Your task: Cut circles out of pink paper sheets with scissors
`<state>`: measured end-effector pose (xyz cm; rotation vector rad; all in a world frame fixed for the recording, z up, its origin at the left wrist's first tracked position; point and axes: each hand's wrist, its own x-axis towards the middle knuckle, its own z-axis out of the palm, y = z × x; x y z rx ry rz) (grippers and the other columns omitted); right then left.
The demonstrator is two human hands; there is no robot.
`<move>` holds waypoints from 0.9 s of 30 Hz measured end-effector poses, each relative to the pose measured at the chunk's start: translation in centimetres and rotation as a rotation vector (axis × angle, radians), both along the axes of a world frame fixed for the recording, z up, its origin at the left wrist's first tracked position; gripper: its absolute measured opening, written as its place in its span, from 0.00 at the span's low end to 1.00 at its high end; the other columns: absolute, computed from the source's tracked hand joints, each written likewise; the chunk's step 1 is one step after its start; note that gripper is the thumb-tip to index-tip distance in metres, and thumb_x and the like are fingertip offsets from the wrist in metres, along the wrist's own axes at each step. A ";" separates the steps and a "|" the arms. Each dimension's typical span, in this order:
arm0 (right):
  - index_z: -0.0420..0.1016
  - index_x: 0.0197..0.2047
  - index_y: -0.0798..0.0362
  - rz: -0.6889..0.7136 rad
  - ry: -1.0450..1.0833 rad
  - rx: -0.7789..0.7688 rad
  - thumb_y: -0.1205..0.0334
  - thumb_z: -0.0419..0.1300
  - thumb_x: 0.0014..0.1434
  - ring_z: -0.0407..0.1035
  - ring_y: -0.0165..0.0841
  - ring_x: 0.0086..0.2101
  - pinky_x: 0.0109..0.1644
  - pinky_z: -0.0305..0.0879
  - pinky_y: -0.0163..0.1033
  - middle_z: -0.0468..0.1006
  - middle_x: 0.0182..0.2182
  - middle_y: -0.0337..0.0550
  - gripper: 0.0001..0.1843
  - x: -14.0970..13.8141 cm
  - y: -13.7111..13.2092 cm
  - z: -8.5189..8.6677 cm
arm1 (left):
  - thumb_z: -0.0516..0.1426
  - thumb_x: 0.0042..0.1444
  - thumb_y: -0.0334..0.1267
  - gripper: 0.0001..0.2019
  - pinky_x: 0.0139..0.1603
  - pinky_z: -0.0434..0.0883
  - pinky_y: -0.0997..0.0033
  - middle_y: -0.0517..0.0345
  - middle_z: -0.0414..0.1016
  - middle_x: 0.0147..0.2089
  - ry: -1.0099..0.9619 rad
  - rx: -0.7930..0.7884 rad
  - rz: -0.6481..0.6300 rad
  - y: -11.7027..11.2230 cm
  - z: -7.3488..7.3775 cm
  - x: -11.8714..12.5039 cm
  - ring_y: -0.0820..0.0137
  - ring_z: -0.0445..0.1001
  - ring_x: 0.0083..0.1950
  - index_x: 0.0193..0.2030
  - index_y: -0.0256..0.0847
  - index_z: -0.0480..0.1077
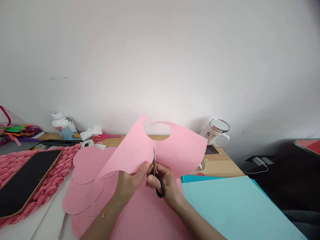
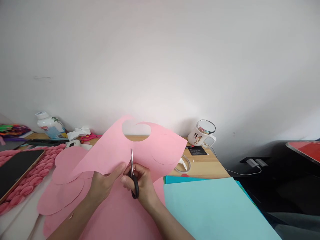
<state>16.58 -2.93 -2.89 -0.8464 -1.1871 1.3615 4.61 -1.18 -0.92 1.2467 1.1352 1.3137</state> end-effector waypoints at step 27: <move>0.69 0.28 0.55 0.021 0.047 -0.031 0.53 0.68 0.44 0.54 0.27 0.23 0.26 0.51 0.34 0.63 0.19 0.33 0.16 0.3 0.1 0.6 | 0.61 0.43 0.39 0.06 0.29 0.75 0.69 0.58 0.76 0.23 0.044 0.026 -0.006 0.1 0.2 -0.1 0.65 0.75 0.28 0.25 0.40 0.72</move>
